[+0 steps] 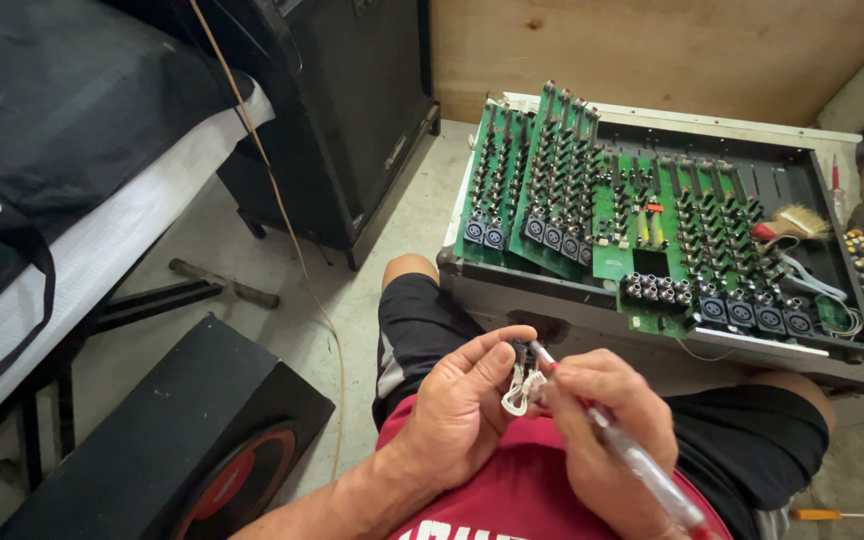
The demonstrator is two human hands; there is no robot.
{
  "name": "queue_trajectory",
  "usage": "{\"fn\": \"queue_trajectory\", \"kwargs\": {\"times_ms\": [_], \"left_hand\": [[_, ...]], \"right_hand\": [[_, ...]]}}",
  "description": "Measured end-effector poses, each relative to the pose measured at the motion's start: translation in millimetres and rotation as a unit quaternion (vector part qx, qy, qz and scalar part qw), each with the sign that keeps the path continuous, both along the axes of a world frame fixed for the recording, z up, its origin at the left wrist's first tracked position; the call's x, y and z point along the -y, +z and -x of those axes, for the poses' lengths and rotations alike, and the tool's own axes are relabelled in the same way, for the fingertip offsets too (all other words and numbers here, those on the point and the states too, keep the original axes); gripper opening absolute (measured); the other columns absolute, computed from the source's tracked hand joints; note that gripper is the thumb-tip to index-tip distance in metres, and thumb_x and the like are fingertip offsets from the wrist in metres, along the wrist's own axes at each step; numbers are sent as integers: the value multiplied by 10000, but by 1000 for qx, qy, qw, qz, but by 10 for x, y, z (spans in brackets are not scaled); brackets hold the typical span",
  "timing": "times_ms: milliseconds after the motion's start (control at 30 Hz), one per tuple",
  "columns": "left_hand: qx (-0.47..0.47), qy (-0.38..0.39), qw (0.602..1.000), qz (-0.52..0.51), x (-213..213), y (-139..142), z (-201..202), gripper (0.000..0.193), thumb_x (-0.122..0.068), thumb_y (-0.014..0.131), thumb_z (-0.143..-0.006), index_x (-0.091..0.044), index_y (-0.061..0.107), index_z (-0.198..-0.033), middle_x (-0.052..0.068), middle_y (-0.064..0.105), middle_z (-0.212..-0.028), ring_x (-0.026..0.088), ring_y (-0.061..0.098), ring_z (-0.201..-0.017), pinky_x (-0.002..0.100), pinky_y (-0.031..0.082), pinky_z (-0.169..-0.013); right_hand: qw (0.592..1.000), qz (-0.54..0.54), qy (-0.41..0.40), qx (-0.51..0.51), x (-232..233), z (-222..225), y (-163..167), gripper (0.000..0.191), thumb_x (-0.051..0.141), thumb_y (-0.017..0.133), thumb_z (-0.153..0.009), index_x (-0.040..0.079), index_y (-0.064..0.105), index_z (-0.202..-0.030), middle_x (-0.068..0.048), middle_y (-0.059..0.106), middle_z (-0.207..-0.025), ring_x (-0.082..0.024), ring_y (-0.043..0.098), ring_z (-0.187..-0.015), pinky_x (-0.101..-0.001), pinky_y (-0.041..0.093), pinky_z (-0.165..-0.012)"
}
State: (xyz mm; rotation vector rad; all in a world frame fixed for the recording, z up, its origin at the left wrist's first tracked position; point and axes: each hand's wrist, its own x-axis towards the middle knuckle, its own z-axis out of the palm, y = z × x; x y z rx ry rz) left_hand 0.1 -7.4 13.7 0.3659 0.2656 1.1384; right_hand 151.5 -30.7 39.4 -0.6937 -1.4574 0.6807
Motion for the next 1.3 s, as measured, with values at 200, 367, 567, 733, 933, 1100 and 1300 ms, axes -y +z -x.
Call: {"fn": "queue_trajectory", "kwargs": {"times_ms": [200, 367, 567, 733, 933, 1100, 1300], "left_hand": [[18, 6, 1000, 19, 2, -1, 18, 308, -136, 541, -1099, 10, 611, -1362, 148, 724, -1115, 219, 713, -977, 370, 604, -907], [18, 13, 1000, 20, -1, 6, 17, 286, -143, 552, -1053, -27, 617, -1306, 147, 726, -1122, 223, 726, -962, 386, 612, -884], [22, 24, 999, 18, 0, -11, 17, 276, -128, 582, -1050, -34, 625, -1305, 140, 721, -1141, 212, 724, -955, 367, 613, -883], [18, 26, 999, 15, -3, -24, 19, 277, -123, 595, -1044, -33, 628, -1304, 134, 723, -1150, 204, 723, -950, 361, 612, -876], [12, 30, 999, 13, 0, -23, 16, 284, -124, 600, -1037, -34, 634, -1305, 126, 726, -1162, 202, 726, -947, 365, 615, -863], [5, 34, 999, 13, -6, -38, 16, 296, -128, 599, -1037, -32, 634, -1314, 130, 725, -1168, 204, 727, -941, 365, 616, -857], [7, 37, 999, 5, -10, -54, 11, 294, -120, 597, -1038, -25, 632, -1314, 136, 727, -1169, 200, 727, -928, 354, 614, -830]], "right_hand": [[998, 46, 36, -3, 49, -139, -27, 318, -159, 591, -849, -34, 588, -1142, -145, 668, -1039, -163, 669, -914, -260, 553, -840], [996, 86, 26, 14, 37, -130, -70, 252, -162, 587, -865, -31, 630, -1075, -133, 696, -1001, -144, 663, -880, -243, 545, -799], [995, 87, 14, 41, 39, -142, -77, 245, -168, 586, -848, -32, 635, -1047, -127, 701, -991, -139, 674, -873, -237, 545, -779], [994, 99, 21, 35, 29, -128, -74, 233, -170, 590, -856, -35, 639, -1039, -130, 702, -994, -143, 680, -891, -241, 552, -797], [995, 91, 9, 41, 26, -108, -74, 218, -158, 583, -883, -29, 647, -1047, -119, 717, -987, -129, 672, -880, -234, 544, -793], [995, 82, 1, 51, 28, -103, -71, 209, -142, 592, -897, -24, 648, -1059, -113, 722, -996, -128, 680, -899, -231, 548, -816], [995, 89, 11, 35, 27, -94, -59, 215, -141, 591, -898, -29, 649, -1072, -120, 715, -1013, -141, 681, -923, -246, 552, -833]]}}
